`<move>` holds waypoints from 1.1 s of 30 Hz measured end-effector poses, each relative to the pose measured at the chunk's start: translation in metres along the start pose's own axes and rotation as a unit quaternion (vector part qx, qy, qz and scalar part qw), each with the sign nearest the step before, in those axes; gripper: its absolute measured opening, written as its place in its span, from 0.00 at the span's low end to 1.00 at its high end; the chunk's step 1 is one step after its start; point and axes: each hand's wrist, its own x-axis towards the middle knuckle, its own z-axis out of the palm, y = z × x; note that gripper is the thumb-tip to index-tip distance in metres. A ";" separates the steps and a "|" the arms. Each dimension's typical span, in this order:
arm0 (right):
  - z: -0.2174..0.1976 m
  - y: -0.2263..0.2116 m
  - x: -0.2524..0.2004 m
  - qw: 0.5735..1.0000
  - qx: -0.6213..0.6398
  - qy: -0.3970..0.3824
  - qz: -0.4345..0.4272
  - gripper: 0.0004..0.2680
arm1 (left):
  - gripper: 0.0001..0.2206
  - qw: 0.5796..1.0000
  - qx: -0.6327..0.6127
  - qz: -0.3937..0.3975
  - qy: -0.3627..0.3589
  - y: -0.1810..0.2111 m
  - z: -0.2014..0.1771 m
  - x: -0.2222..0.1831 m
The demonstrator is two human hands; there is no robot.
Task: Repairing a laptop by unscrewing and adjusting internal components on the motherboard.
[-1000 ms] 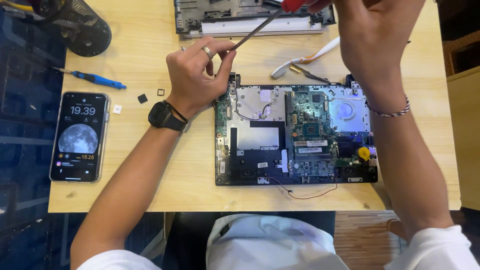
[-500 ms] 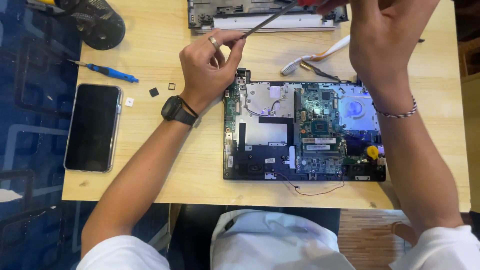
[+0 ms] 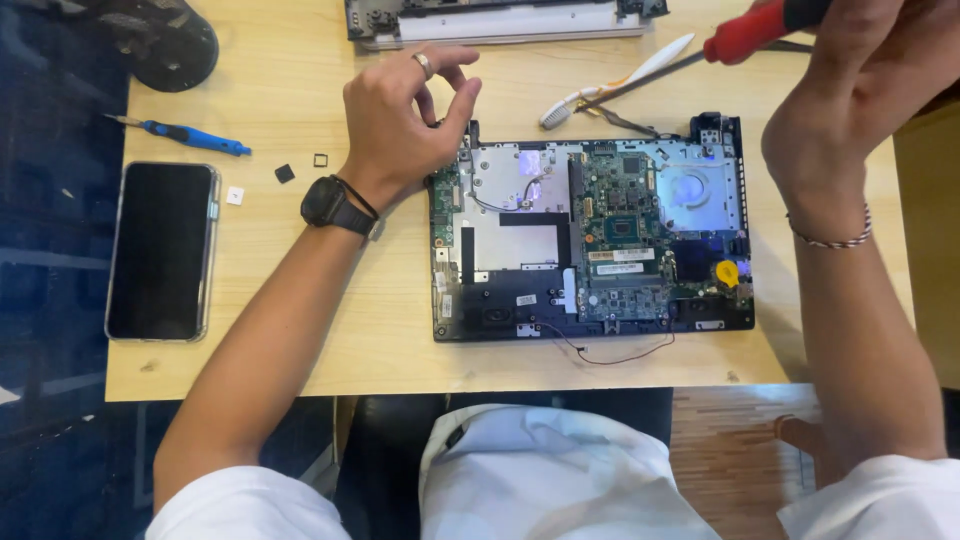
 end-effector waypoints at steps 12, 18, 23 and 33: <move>-0.002 -0.011 -0.042 0.982 0.170 -0.071 0.046 0.21 | 0.05 0.994 0.081 0.071 -0.030 -0.008 0.004 -0.010; 0.007 -0.029 -0.030 0.982 0.177 -0.045 0.048 0.27 | 0.03 0.993 0.066 0.087 -0.031 0.000 0.001 -0.005; 0.006 -0.026 -0.028 0.983 0.172 -0.062 0.017 0.20 | 0.03 0.995 0.052 0.084 -0.027 0.004 0.000 -0.003; 0.003 -0.049 -0.023 0.961 0.249 -0.074 0.094 0.18 | 0.03 0.994 0.054 0.087 -0.035 0.006 0.000 -0.002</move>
